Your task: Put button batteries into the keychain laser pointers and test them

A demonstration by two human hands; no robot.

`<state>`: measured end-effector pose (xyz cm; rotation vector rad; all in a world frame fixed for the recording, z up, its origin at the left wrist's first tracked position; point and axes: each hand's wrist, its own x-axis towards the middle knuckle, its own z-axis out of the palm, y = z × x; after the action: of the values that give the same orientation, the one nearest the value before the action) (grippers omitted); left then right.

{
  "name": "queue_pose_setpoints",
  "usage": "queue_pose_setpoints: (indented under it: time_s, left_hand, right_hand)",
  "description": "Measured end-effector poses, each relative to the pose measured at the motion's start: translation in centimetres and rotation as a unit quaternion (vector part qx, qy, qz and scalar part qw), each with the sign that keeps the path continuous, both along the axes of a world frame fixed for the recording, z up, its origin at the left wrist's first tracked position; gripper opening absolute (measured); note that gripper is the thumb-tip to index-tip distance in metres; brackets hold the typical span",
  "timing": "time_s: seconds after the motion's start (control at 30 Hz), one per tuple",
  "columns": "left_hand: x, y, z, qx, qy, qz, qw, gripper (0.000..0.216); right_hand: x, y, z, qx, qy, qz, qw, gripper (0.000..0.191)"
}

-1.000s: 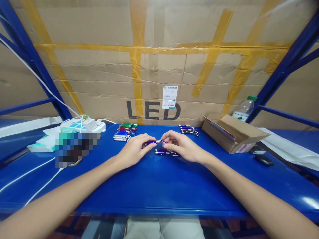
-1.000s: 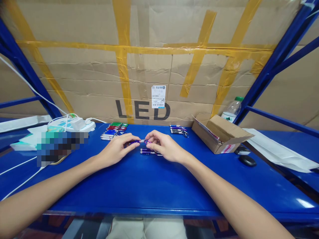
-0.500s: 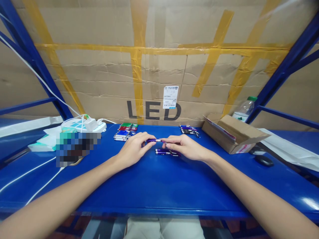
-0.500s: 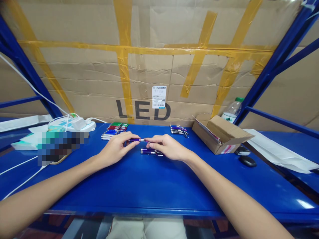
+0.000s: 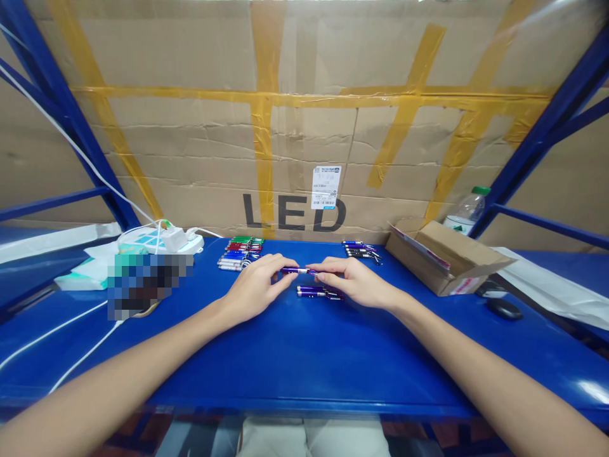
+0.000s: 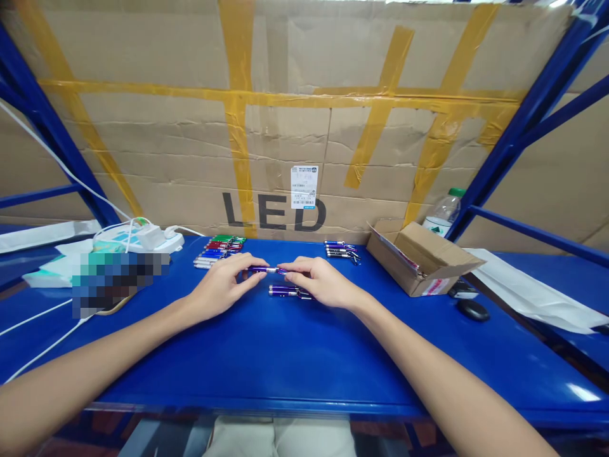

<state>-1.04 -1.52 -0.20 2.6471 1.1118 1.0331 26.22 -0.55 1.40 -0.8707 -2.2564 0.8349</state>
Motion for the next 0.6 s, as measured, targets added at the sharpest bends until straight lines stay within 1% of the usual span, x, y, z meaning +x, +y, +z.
queue_pose_setpoints:
  time_s: [0.1,0.2,0.3,0.37,0.47,0.6]
  left_hand:
    - [0.04,-0.14,0.02,0.002,0.000,-0.003,1.000,0.023]
    - [0.07,-0.23,-0.02,-0.007,-0.003,-0.009,1.000,0.022]
    - [0.07,-0.25,-0.14,-0.025,-0.011,-0.011,1.000,0.023]
    - [0.06,-0.22,-0.24,-0.033,-0.012,-0.010,0.999,0.024]
    - [0.08,-0.20,-0.35,-0.040,-0.006,-0.007,0.999,0.025]
    - [0.22,-0.23,-0.34,-0.060,-0.002,-0.002,0.998,0.027]
  right_hand:
    - [-0.10,-0.01,-0.31,0.027,-0.024,-0.007,0.999,0.037]
    - [-0.05,-0.03,-0.71,0.084,-0.076,-0.029,0.993,0.034]
    - [0.02,-0.20,-0.95,0.154,-0.127,-0.017,0.980,0.036]
    - [0.03,-0.33,-0.98,0.187,-0.147,-0.004,0.971,0.036]
    - [0.01,-0.47,-0.94,0.219,-0.161,-0.001,0.962,0.036]
    - [0.01,-0.63,-0.82,0.238,-0.171,0.004,0.956,0.037]
